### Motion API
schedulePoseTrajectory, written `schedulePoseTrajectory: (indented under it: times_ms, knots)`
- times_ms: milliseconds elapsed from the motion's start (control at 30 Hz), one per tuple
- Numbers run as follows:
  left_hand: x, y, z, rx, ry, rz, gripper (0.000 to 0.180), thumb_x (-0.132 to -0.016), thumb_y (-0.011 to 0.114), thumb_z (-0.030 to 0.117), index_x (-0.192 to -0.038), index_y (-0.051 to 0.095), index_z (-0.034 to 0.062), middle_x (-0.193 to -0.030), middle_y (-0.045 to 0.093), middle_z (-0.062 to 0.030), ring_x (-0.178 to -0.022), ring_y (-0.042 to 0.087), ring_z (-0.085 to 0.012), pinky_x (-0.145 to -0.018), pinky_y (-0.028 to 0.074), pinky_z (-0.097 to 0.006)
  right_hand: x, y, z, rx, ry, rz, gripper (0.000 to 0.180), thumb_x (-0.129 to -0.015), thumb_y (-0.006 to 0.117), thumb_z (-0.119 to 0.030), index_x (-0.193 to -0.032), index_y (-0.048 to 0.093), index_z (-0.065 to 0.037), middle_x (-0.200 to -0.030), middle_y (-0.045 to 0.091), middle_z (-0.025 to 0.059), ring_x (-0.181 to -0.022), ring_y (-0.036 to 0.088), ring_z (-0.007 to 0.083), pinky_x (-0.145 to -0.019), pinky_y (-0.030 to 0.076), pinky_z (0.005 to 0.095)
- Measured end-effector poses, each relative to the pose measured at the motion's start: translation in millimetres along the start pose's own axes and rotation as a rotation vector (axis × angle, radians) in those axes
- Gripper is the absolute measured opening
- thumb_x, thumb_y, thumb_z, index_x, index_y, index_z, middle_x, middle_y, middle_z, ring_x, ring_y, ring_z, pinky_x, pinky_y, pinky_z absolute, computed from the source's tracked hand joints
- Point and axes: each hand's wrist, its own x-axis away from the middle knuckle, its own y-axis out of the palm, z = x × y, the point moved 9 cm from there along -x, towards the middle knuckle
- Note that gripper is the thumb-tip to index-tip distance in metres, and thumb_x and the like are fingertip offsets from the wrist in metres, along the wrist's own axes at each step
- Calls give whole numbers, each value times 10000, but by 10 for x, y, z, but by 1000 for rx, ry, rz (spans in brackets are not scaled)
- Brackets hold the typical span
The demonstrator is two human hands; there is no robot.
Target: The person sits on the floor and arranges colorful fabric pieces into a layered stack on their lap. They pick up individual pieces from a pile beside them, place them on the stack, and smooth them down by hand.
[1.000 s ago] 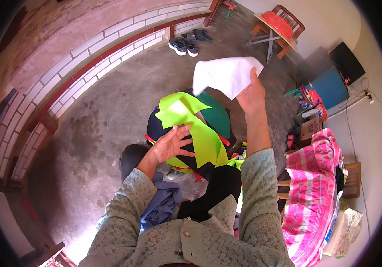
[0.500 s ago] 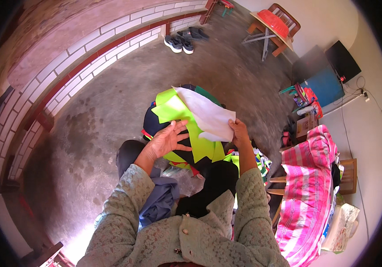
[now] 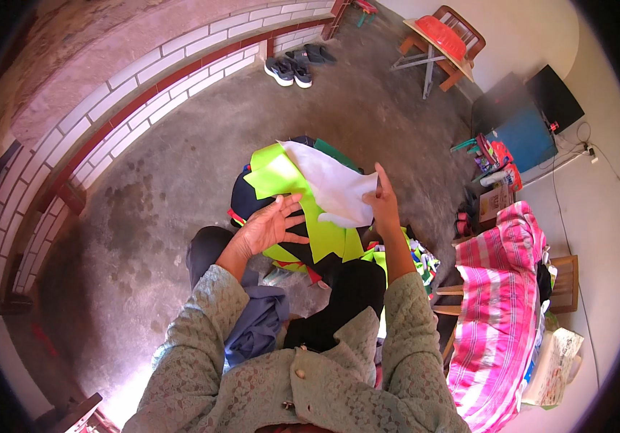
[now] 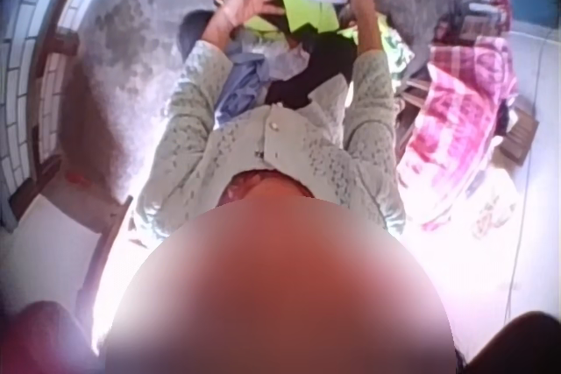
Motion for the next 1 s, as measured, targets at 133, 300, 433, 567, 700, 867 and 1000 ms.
schedulePoseTrajectory:
  times_ms: [133,300,433,567,700,867,1000]
  knots:
    - [10,7,12,1,-1,3,593,-945,452,455,-1376,343,61,-1448,326,-94,-1302,358,-325,-900,448,-596,-210,421,-524,219,-135,-122,537,-744,492,123,-1214,609,-109,-1056,629,35,-805,557,119,-737,441,220]
    - [24,-9,11,13,-3,16,606,-937,479,442,-1377,338,51,-1451,321,-106,-1305,358,-326,-897,457,-584,-390,490,-872,40,-264,-57,410,-834,493,89,-1172,637,-92,-1070,616,0,-877,564,99,-764,458,213]
    - [5,10,2,13,-7,13,611,-934,488,441,-1380,335,53,-1445,325,-117,-1310,350,-326,-898,459,-576,-380,155,-437,148,-238,36,395,-809,486,87,-1122,658,-82,-1057,640,50,-902,578,136,-795,441,232]
    - [12,16,9,6,-8,26,619,-928,495,449,-1380,337,56,-1437,334,-117,-1312,345,-327,-901,456,-577,-236,-300,243,529,-96,121,341,-786,502,17,-1067,679,-59,-970,674,117,-849,620,171,-772,469,263]
    - [2,37,13,8,-14,11,618,-919,506,459,-1373,352,69,-1432,340,-115,-1312,345,-329,-904,450,-582,-58,-552,551,538,29,208,333,-768,544,-47,-1064,687,-99,-964,675,164,-814,643,195,-750,488,296]
    - [12,30,28,9,-5,30,580,-919,513,448,-1348,389,77,-1427,347,-112,-1304,356,-332,-903,446,-590,28,-392,426,693,-26,114,320,-780,593,-104,-1087,677,-136,-974,658,196,-822,647,256,-761,494,326]
    - [-1,35,20,21,-6,26,562,-923,515,431,-1343,396,76,-1420,354,-111,-1296,367,-331,-901,448,-588,71,-319,329,883,-50,83,330,-789,632,-168,-1118,653,-147,-1143,583,213,-957,604,312,-825,476,375]
